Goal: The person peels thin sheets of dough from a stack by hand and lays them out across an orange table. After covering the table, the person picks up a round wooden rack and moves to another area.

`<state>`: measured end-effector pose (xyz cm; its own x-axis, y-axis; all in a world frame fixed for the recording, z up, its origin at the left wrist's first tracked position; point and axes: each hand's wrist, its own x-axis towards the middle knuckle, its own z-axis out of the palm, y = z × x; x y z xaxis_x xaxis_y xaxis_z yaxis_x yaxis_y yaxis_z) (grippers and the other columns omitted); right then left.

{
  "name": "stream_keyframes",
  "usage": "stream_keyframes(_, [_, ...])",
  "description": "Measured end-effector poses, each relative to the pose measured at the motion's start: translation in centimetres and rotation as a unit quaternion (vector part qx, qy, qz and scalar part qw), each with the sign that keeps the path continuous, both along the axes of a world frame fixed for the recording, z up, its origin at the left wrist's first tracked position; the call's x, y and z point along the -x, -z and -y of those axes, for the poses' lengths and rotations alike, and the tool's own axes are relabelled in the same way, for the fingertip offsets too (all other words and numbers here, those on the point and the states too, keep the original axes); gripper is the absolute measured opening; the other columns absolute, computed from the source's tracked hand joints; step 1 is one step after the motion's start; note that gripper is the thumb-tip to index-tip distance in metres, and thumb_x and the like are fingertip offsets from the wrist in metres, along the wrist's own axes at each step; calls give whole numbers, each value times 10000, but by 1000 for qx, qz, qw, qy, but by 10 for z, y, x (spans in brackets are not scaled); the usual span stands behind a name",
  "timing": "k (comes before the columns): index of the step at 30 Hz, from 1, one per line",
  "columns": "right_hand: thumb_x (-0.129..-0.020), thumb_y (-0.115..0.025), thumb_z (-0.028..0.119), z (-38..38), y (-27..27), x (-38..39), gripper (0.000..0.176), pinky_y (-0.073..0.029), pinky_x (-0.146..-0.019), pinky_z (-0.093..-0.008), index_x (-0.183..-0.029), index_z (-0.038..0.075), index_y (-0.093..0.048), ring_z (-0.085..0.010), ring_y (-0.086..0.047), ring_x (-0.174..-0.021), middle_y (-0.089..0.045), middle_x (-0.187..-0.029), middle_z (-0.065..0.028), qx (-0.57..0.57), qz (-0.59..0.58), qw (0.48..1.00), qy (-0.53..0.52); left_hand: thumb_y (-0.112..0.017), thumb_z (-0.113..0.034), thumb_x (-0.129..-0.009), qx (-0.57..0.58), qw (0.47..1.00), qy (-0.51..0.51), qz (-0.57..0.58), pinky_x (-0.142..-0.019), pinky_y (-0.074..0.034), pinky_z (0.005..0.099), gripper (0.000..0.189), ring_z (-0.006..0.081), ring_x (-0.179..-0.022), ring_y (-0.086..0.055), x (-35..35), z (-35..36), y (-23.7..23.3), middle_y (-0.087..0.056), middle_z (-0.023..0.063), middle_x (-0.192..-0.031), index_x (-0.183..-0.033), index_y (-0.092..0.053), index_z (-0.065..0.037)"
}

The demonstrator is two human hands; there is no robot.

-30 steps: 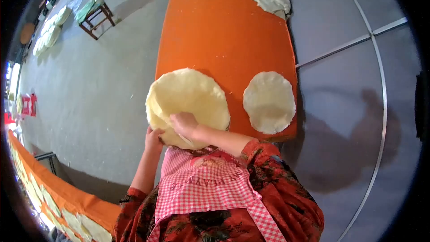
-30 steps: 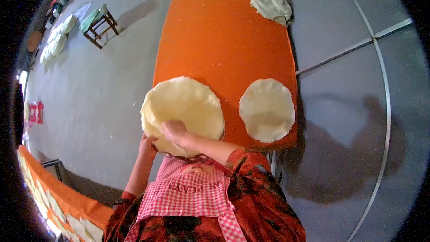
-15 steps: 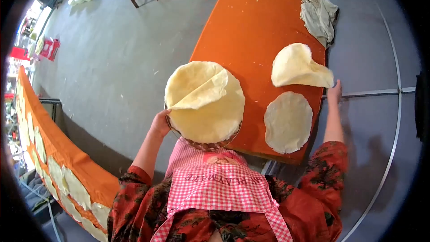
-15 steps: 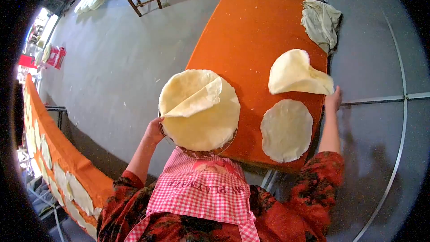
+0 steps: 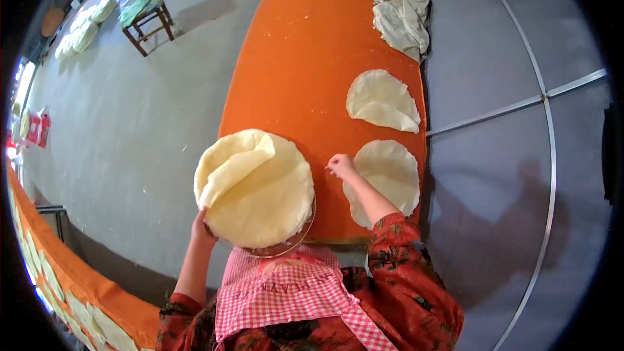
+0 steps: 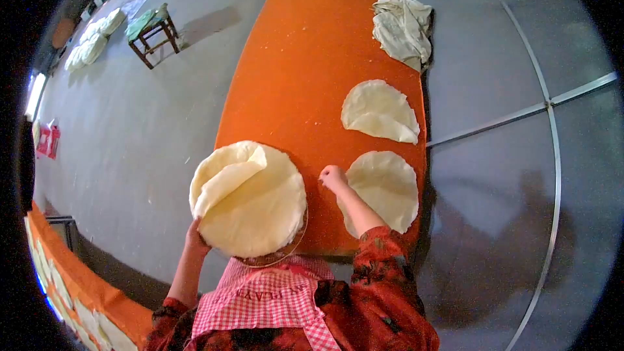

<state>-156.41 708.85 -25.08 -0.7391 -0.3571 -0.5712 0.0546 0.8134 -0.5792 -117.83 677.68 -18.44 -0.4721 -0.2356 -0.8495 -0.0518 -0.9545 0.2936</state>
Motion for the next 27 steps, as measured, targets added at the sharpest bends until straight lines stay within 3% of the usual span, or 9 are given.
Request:
stream_keyframes(3, [-788, -591, 106, -8, -11, 66, 277, -480, -843, -396, -1064, 90, -590, -258, -540, -1092, -525, -1248, -89, -156, -255, 951, -79, -511, -389, -889, -10, 999, 5, -30, -969, -423, 452, 580, 293, -1190, -484, -3, -4, 5, -491, 130, -1307, -1338, -387, -43])
stream_keyframes(5, [-828, -542, 112, -2, -10, 116, 360, -383, -983, -474, -1187, 137, -524, -288, -360, -1276, -307, -1443, -47, -222, -375, 890, -136, -471, -421, -898, 24, 999, 8, -19, -961, -421, 489, 593, 321, -1187, -481, -7, -7, 14, -476, 148, -1315, -1349, -367, -51])
stream_keyframes(10, [-891, -442, 99, 18, -49, 179, 305, -221, -1062, -584, -1174, 93, -557, -273, -185, -1379, -349, -1442, -23, -277, -348, 859, -252, -458, -419, -911, 32, 999, 4, -7, -970, -406, 517, 591, 336, -1186, -477, -5, -14, 10, -470, 159, -1318, -1362, -344, -54])
stream_keyframes(13, [-885, -489, 146, 9, -51, 185, 268, -330, -1022, -527, -1114, 67, -603, -264, -325, -1327, -490, -1333, -79, -368, -330, 774, -396, -464, -386, -917, 47, 999, -13, -2, -1004, -384, 475, 558, 318, -1204, -468, 2, -19, 3, -468, 146, -1330, -1349, -367, -46])
stream_keyframes(16, [-852, -561, 240, -2, -27, 183, 290, -417, -947, -497, -1086, 79, -619, -306, -517, -1166, -582, -1200, -140, -397, -148, 871, -248, -446, -378, -926, 51, 999, -1, 11, -1004, -384, 473, 550, 317, -1205, -466, 12, -23, -18, -465, 146, -1335, -1353, -361, -42])
stream_keyframes(20, [-783, -666, 399, -18, -21, 141, 527, -469, -894, -406, -1156, 42, -561, -333, -558, -1109, -597, -1157, -186, -326, -106, 937, -63, -436, -379, -930, 44, 998, -2, -42, -1010, -385, 468, 561, 318, -1204, -469, 12, -23, -20, -458, 158, -1337, -1362, -346, -32])
stream_keyframes(23, [-792, -674, 319, 2, -19, 105, 438, -477, -860, -390, -1124, 60, -554, -310, -587, -1032, -615, -1098, -173, -353, -389, 849, -58, -444, -369, -931, 47, 997, -7, -57, -1004, -398, 463, 577, 308, -1194, -481, 15, -23, -21, -456, 169, -1332, -1372, -326, -17])
stream_keyframes(25, [-808, -659, 248, 42, -56, 65, 262, -487, -755, -408, -941, 35, -584, -295, -591, -913, -604, -1049, -149, -133, -394, 902, -118, -460, -377, -926, 23, 999, -33, 15, -983, -414, 455, 563, 288, -1168, -502, 4, -21, -11, -488, 158, -1301, -1345, -366, -13])
stream_keyframes(27, [-823, -641, 205, 79, -61, -15, 191, -474, -603, -374, -804, 25, -582, -266, -607, -678, -629, -737, -95, 120, -131, 976, -123, -454, -392, -930, 20, 999, -34, 12, -975, -420, 431, 544, 267, -1158, -511, 4, -26, -12, -499, 145, -1291, -1333, -390, -31])
